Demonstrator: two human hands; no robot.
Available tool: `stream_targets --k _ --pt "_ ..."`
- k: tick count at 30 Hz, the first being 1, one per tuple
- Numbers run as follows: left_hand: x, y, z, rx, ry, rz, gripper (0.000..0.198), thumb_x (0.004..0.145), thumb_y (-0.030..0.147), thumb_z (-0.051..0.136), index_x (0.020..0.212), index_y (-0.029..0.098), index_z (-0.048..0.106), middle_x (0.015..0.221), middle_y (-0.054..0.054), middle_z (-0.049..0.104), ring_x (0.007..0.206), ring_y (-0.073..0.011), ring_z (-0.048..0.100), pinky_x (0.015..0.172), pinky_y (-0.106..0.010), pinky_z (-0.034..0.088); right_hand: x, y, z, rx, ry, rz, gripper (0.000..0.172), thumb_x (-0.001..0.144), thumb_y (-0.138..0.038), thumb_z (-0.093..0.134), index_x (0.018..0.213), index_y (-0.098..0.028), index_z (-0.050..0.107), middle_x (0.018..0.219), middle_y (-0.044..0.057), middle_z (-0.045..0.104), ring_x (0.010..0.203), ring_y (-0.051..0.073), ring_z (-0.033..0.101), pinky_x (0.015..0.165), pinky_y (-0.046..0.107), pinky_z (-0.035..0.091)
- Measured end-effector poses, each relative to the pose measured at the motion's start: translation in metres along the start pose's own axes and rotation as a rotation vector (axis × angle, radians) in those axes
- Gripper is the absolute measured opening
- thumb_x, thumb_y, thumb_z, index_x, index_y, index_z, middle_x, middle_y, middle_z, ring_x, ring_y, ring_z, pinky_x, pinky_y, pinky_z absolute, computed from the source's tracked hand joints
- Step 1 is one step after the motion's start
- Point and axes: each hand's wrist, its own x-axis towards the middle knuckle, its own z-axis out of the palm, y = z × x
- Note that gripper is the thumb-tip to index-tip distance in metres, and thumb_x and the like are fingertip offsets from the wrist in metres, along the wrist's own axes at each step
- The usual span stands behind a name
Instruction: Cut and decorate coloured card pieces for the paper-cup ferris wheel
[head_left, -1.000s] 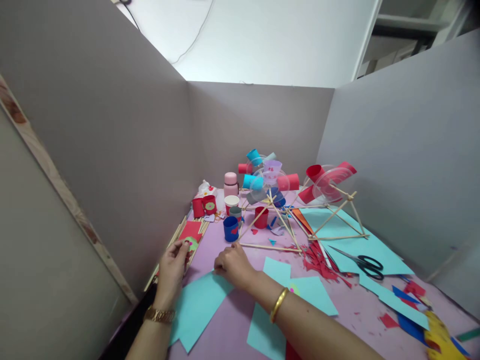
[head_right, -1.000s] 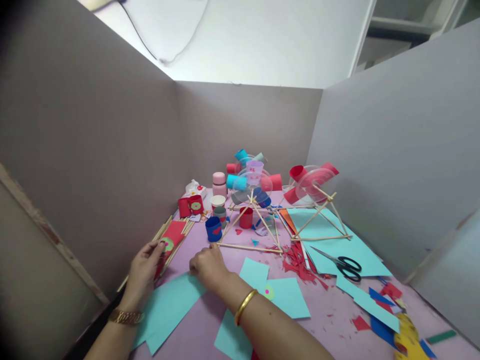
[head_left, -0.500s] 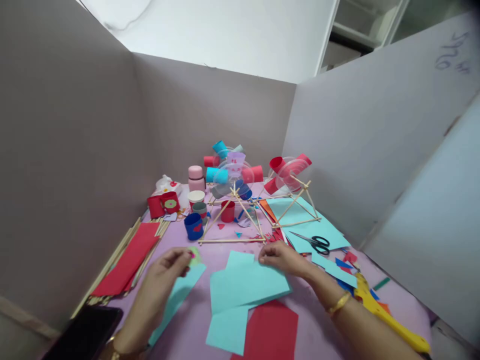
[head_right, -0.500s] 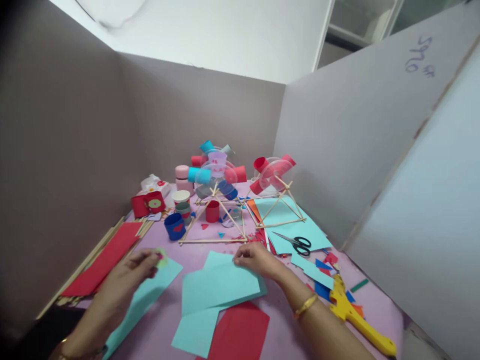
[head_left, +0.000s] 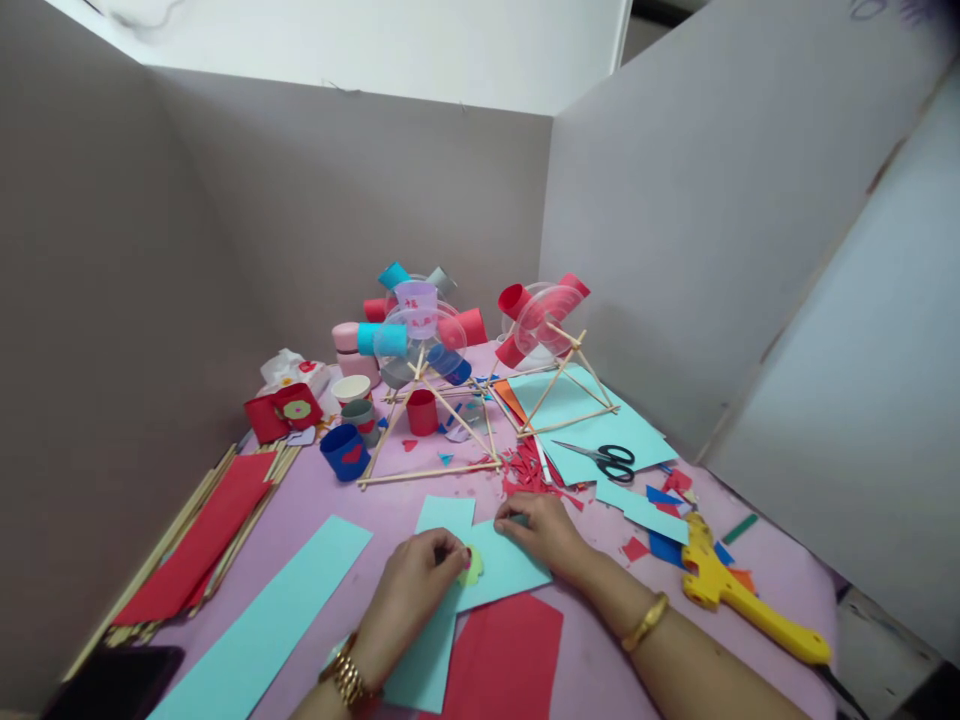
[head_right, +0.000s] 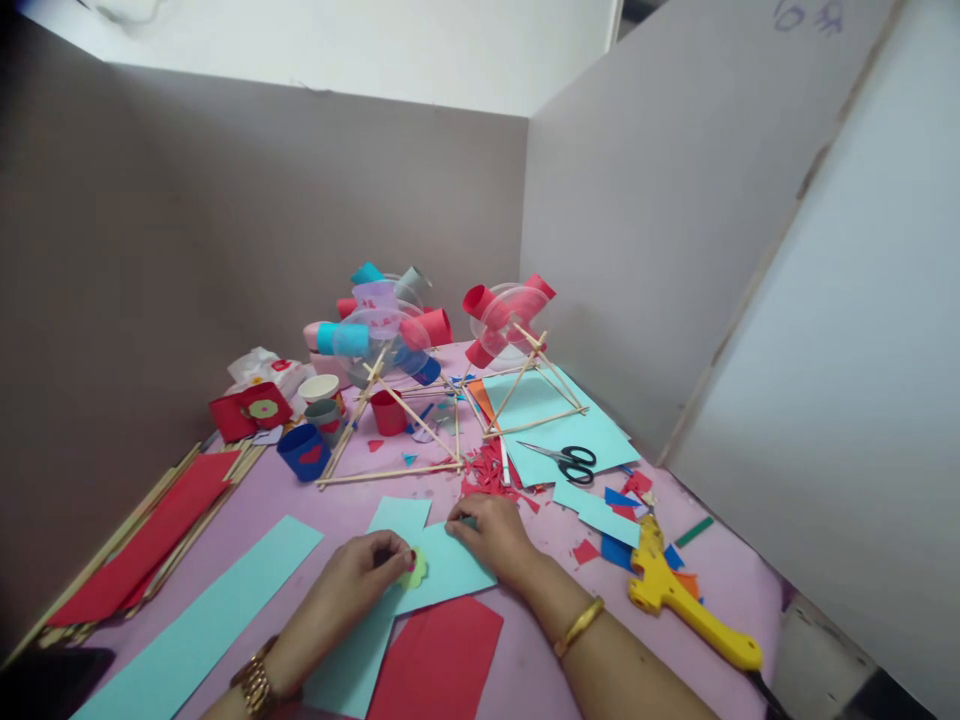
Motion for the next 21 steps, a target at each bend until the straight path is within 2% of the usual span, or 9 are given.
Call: stream_targets --k 9,21 --pt "-0.0002 0.0047 0.0038 0.188 0.032 -0.006 0.018 0.072 0.033 0.052 0.061 0.022 0.063 0.062 -0.001 0.066 0.062 -0.0196 0.058 0.056 -0.025 0.031 0.0005 0.0050 0.0021 0.005 0.013 -0.023 0.008 0.078 -0.020 0.061 0.078 -0.020 0.070 0.078 0.002 0.071 0.075 0.015 0.064 0.067 0.023 0.042" --pt "-0.0046 0.0079 0.0078 0.301 0.062 -0.019 0.019 0.075 0.033 0.051 0.066 0.022 0.063 0.071 -0.003 0.069 0.068 -0.0208 0.060 0.059 -0.027 0.033 0.0004 0.0048 0.0034 0.001 0.037 -0.027 0.007 0.077 -0.018 0.063 0.076 -0.020 0.069 0.077 0.001 0.071 0.074 0.015 0.064 0.066 0.023 0.043"
